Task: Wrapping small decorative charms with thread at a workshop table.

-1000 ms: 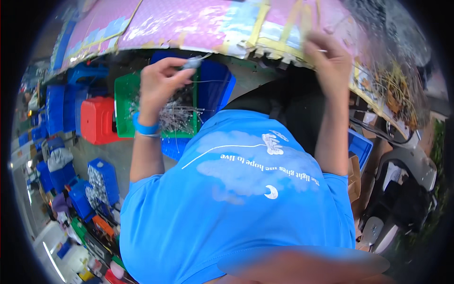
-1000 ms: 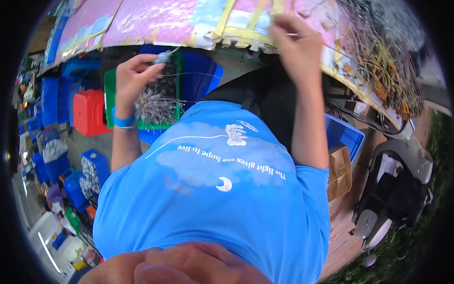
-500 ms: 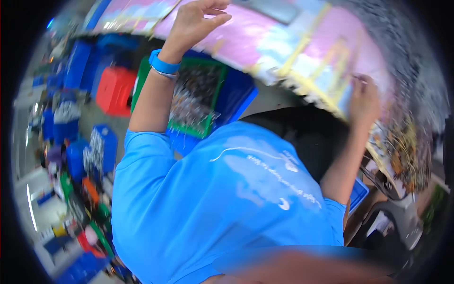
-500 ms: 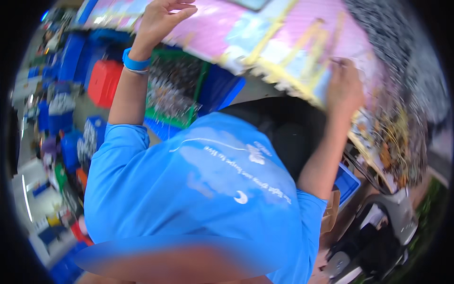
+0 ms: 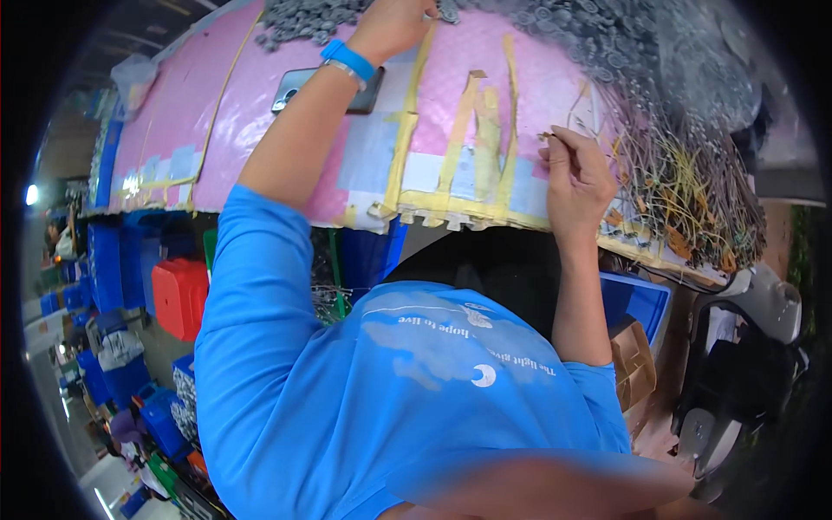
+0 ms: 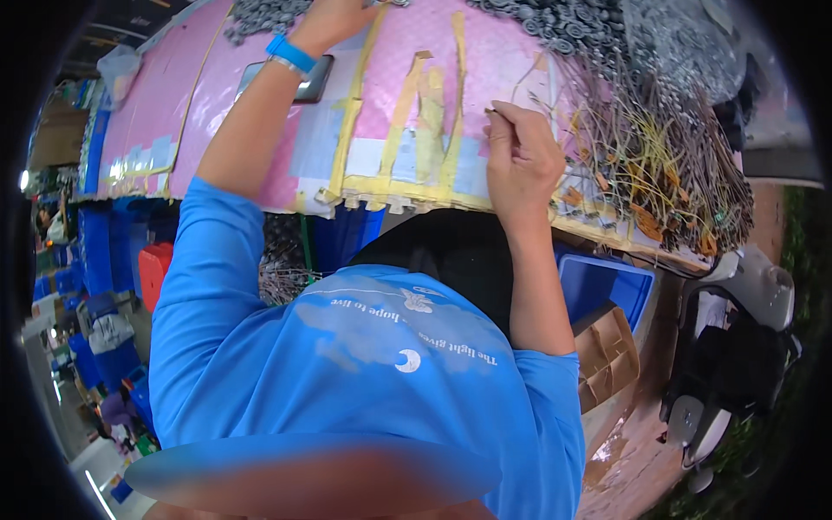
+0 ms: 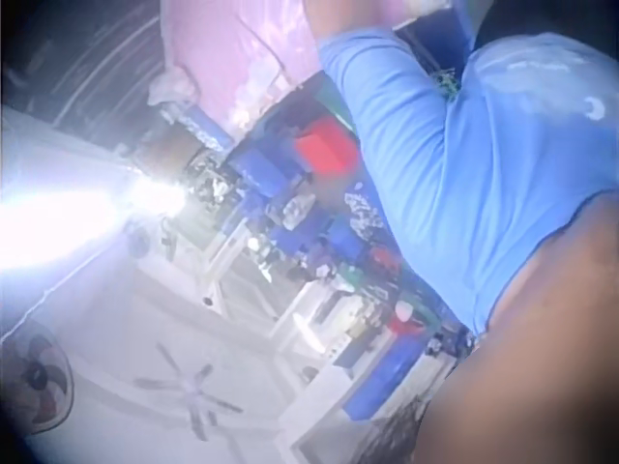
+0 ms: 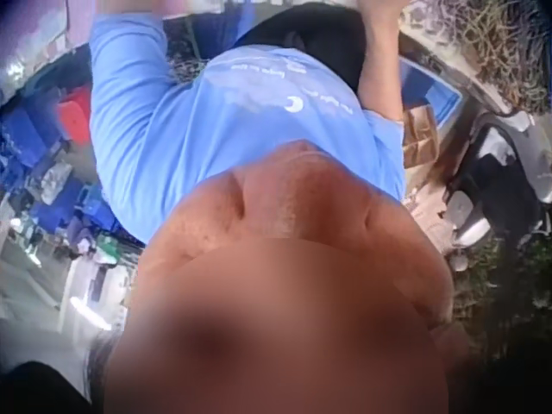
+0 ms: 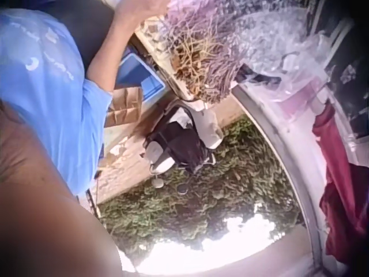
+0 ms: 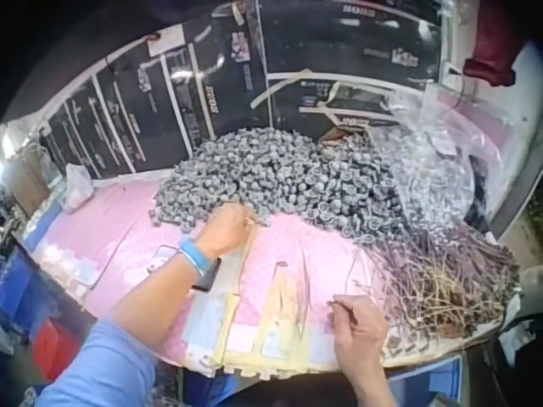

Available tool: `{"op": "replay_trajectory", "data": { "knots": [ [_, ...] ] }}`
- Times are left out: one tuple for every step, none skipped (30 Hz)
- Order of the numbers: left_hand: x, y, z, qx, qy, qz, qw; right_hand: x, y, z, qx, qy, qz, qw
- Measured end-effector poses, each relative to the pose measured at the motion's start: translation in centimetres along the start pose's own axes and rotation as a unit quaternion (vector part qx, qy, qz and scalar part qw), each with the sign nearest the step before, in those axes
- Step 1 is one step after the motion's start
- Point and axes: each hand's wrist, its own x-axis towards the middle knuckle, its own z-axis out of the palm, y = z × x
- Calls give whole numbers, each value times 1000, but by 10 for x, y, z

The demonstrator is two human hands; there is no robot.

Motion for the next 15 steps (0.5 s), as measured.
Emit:
{"op": "replay_trajectory", "data": {
  "knots": [
    [-8,37,-19,-71,6,-27,997,0,4,-2,40,-4,44,998],
    [-17,49,-25,-75,7,-23,997,1,4,-1,87,-12,82,993],
    [-26,57,-28,-219,-13,-91,971,0,4,-1,120,-12,102,987],
    [-35,63,-30,-358,-32,-156,920,1,1,-2,116,-10,102,988],
    [-49,65,-32,-358,-32,-158,920,2,-4,-2,186,-17,159,970],
    [-63,67,-31,-422,-43,-155,892,4,-7,-4,251,-21,215,944],
    [-76,71,-32,-483,-55,-152,861,5,-6,-8,276,-39,236,931],
    [-86,80,-35,-487,-56,-149,859,4,-3,-8,272,-35,236,932],
    [-97,94,-38,-557,-54,-160,813,1,2,-7,331,-32,225,916],
    [-108,108,-41,-624,-52,-170,761,-3,5,-7,387,-28,214,896],
    [-119,125,-49,-664,-42,-190,722,-7,-1,-7,419,-39,215,881],
    [-128,129,-51,-665,-42,-189,721,-10,-5,-7,418,-40,214,882],
    [-138,132,-51,-661,-57,-194,722,-14,-10,-7,436,-55,215,872],
    [-146,134,-51,-658,-72,-198,723,-17,-14,-7,453,-71,216,862],
    [-152,138,-53,-654,-76,-188,729,-21,-18,-9,462,-82,209,858]
  ]
}}
